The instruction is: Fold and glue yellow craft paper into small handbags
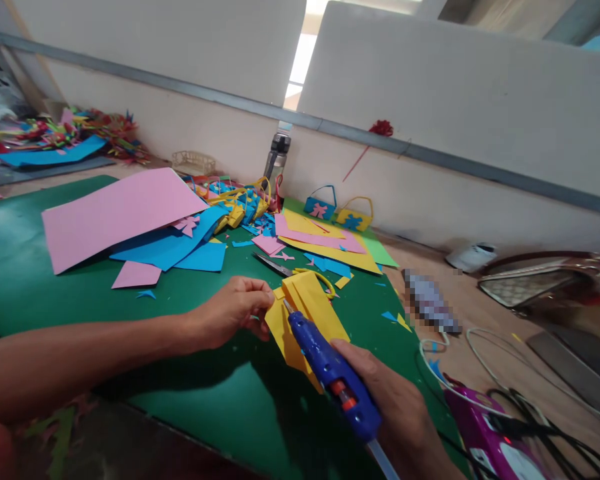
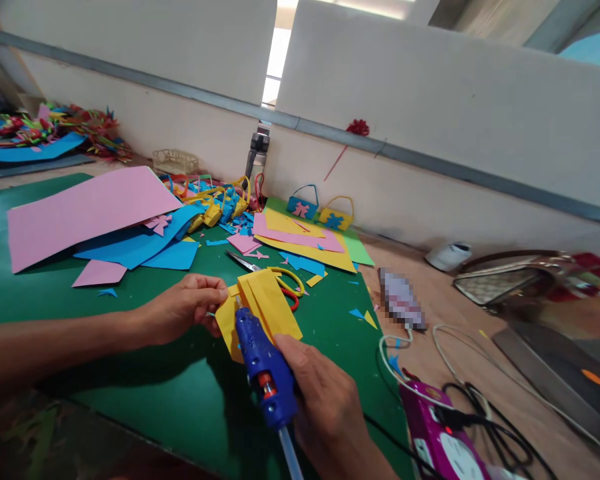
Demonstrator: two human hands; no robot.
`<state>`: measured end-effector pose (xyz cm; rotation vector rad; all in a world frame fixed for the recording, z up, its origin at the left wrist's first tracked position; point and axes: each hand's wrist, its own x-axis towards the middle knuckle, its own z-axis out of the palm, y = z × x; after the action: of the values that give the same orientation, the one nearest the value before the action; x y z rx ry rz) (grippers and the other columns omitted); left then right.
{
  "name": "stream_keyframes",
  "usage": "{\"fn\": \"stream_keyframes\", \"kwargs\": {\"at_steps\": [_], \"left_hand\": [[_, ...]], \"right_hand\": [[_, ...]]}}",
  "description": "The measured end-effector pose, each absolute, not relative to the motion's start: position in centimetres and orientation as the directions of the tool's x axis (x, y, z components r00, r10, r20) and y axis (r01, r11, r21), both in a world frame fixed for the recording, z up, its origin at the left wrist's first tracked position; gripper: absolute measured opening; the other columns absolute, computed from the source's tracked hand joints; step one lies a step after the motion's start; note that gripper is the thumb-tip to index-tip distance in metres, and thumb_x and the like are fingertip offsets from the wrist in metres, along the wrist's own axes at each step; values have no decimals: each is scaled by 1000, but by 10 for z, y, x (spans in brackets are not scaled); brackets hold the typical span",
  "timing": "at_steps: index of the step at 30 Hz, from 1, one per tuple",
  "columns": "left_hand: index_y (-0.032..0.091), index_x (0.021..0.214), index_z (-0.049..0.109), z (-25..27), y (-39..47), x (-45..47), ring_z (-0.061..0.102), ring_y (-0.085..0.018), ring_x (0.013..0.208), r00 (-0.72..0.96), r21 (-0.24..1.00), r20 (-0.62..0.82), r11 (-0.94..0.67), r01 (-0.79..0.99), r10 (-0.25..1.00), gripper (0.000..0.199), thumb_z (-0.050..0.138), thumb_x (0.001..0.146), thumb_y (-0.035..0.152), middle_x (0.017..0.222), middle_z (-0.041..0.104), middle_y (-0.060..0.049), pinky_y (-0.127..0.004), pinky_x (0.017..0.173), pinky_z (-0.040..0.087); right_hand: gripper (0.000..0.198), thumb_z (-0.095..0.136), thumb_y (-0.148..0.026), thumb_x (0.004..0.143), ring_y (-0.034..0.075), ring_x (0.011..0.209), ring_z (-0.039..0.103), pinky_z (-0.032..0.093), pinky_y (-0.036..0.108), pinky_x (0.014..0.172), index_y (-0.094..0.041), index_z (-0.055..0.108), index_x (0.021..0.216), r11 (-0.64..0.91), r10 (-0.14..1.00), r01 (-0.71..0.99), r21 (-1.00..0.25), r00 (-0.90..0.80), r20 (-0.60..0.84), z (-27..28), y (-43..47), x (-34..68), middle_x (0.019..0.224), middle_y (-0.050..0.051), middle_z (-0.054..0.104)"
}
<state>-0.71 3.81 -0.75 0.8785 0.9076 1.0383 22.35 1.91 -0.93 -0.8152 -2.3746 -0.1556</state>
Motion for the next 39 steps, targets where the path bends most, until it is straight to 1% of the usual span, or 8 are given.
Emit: {"fn": "stream_keyframes", "kwargs": {"at_steps": [6,9,14,19,25,27,35,39], "left_hand": [[14,60,50,-5,37,-6,50,-9,51,238,930,-163,230,-288,957,13,58,65,23,58,51,2,-24,48,49],[14,60,51,-5,36,-6,49,-9,50,239,930,-157,225,-289,958,13,59,65,23,57,51,2,-23,48,49],[15,60,51,-5,36,-7,50,-9,50,244,927,-165,235,-293,956,13,59,65,23,58,52,1,-23,48,49],[15,59,49,-5,36,-6,51,-9,49,256,917,-181,257,-305,950,15,59,64,24,57,52,2,-24,48,49],[15,60,47,-6,37,-6,50,-9,47,276,900,-206,292,-324,939,17,60,63,26,57,52,2,-25,48,49],[15,60,47,-6,37,-6,50,-9,47,281,898,-203,292,-328,938,17,60,63,26,57,52,2,-25,48,49],[15,61,47,-4,36,-6,50,-8,46,275,900,-213,298,-320,938,17,60,63,26,56,51,2,-24,48,49],[15,60,47,-5,36,-6,50,-8,46,281,899,-208,296,-322,937,17,60,63,25,56,50,3,-24,48,49]], "right_hand": [[29,37,-22,89,16,86,66,51,26,79,-18,50,114,806,530,582,-107,-630,568,-9,22,225,96,7,68],[29,38,-22,88,16,86,66,51,26,79,-18,49,115,817,513,568,-97,-641,572,-8,22,225,96,8,68],[31,37,-21,88,17,87,65,52,26,77,-17,48,116,836,484,543,-87,-652,584,-9,24,225,98,8,67],[31,39,-20,88,16,87,65,51,26,79,-17,48,117,831,495,549,-93,-651,575,-9,23,226,97,8,67],[33,39,-21,86,16,86,65,52,25,76,-15,47,118,867,403,497,-36,-657,637,-11,25,224,97,8,67],[33,39,-21,86,16,86,65,52,25,75,-15,47,118,862,393,506,-18,-645,655,-12,25,224,97,8,67],[33,40,-22,85,17,82,66,53,26,72,-15,49,116,829,409,559,23,-634,657,-13,24,226,94,9,68],[34,40,-23,85,17,78,67,53,26,68,-17,49,117,824,427,566,-5,-616,662,-13,23,225,93,7,69]]}}
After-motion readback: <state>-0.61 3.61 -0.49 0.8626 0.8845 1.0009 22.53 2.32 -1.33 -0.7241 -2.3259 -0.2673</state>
